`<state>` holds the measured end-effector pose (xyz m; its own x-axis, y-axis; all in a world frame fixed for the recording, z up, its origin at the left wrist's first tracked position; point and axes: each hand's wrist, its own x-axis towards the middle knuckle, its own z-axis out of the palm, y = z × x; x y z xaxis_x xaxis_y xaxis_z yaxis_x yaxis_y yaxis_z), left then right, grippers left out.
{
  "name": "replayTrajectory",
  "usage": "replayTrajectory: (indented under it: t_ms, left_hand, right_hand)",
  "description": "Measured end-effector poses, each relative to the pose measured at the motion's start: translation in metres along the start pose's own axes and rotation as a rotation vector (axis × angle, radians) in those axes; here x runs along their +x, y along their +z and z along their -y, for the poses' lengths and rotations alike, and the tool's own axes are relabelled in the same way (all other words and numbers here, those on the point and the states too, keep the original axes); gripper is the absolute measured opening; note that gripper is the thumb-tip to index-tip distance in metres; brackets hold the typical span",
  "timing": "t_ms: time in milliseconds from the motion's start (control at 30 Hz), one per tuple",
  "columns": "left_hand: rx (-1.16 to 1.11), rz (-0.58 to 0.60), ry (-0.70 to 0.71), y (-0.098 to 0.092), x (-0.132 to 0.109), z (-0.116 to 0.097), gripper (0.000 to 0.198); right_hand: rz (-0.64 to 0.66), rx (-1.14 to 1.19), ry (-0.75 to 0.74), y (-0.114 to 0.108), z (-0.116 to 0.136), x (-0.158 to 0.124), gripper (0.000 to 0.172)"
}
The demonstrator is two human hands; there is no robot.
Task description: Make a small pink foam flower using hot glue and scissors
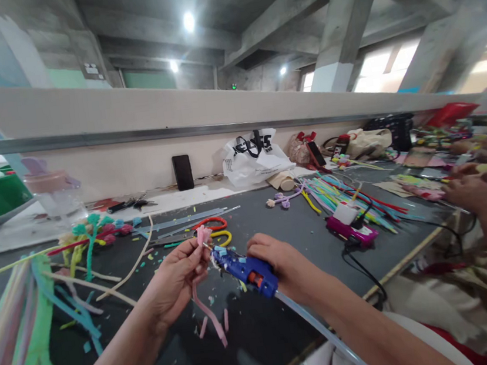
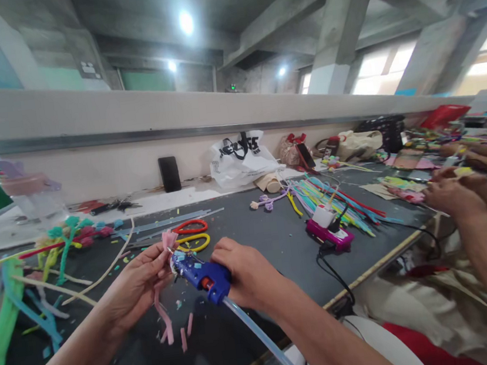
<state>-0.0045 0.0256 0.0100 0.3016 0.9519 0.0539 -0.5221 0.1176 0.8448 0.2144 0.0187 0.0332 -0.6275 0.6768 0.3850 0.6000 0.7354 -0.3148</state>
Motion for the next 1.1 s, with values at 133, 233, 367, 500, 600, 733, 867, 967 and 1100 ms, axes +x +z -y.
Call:
replayTrajectory:
  t_ms: [133, 233, 367, 500, 600, 733, 867, 967, 1100]
  left_hand:
    - [0.001, 0.011, 0.001, 0.0, 0.0, 0.0, 0.015]
    - [0.005, 0.008, 0.002, 0.0, 0.0, 0.0, 0.016]
    - [0.005, 0.0, -0.003, 0.0, 0.0, 0.0, 0.017]
    - [0.009, -0.025, -0.007, -0.001, 0.0, 0.001, 0.018]
    - [0.015, -0.027, -0.015, -0.003, 0.001, 0.002, 0.019]
    - [0.029, -0.02, -0.001, -0.005, 0.002, 0.002, 0.019]
    - [0.027, -0.024, 0.005, -0.005, 0.003, 0.002, 0.015]
    - [0.01, -0.033, -0.005, -0.004, 0.002, 0.002, 0.013]
    - [0.01, -0.042, -0.031, -0.004, 0.001, 0.001, 0.018]
  right_hand:
    - [-0.031, 0.001, 0.005, 0.006, -0.005, -0.001, 0.012]
    - [-0.044, 0.008, 0.008, 0.009, -0.007, -0.001, 0.014]
    - [-0.039, -0.004, 0.012, 0.009, -0.005, -0.002, 0.013]
    - [-0.03, -0.046, -0.007, 0.006, -0.002, -0.001, 0.014]
    - [-0.03, -0.09, -0.01, 0.006, -0.002, 0.0, 0.016]
    - [-0.015, -0.093, 0.008, 0.006, -0.002, 0.0, 0.011]
    - [-0.075, 0.013, 0.0, 0.009, 0.001, 0.001, 0.006]
    - [-0.142, 0.126, 0.002, 0.013, 0.002, 0.003, 0.018]
    - [-0.195, 0.077, 0.076, 0.012, -0.004, 0.003, 0.023]
